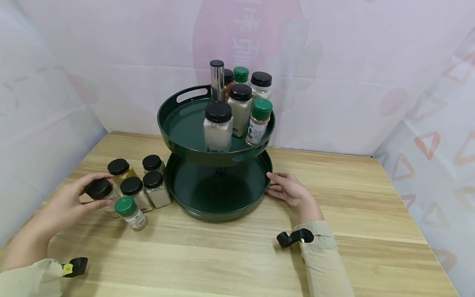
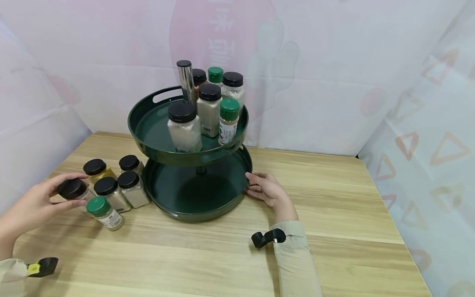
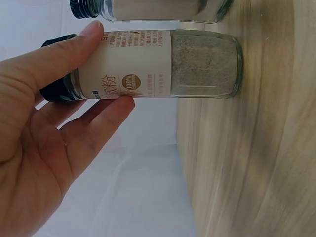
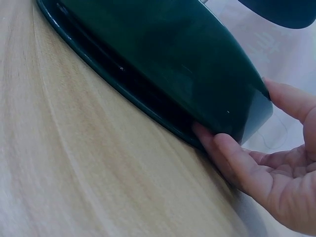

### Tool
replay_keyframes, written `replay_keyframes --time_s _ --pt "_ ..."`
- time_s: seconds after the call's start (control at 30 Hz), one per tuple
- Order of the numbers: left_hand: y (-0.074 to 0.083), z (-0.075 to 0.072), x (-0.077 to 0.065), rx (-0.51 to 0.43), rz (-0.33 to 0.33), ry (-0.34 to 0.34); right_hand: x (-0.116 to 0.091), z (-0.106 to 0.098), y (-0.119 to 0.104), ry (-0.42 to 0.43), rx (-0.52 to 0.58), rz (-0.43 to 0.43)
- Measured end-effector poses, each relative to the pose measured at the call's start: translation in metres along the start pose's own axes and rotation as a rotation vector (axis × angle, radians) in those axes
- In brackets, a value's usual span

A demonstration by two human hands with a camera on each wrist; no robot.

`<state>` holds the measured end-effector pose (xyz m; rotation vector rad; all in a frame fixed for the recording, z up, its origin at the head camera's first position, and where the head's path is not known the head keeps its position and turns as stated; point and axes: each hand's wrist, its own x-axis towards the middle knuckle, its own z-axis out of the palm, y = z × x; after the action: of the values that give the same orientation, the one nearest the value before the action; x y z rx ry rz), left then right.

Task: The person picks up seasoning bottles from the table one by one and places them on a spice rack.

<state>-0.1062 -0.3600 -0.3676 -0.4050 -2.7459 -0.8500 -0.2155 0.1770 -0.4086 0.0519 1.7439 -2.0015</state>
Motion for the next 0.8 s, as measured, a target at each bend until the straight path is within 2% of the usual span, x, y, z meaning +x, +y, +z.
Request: replay_keyframes --time_s 0.17,0.43,0.53,0.63,0.8 --pt "0.002 -0.002 0.001 0.049 0.008 0.023 0.000 0.000 0.000 0.002 -0.003 0.003" --pt "0.006 0.000 -0.001 -0.075 0.086 0.074 -0.001 0.000 -0.001 0.006 0.010 0.002" --pt "0.010 -0.004 -0.004 -0.102 0.075 0.083 -0.001 0.000 -0.002 0.010 0.017 0.006" --pt "0.012 -0.011 -0.007 -0.086 0.038 0.091 0.000 0.000 -0.002 0.014 0.027 0.017" --pt "0.015 -0.022 -0.012 -0.050 0.014 0.117 0.000 0.000 -0.001 0.015 0.039 0.034"
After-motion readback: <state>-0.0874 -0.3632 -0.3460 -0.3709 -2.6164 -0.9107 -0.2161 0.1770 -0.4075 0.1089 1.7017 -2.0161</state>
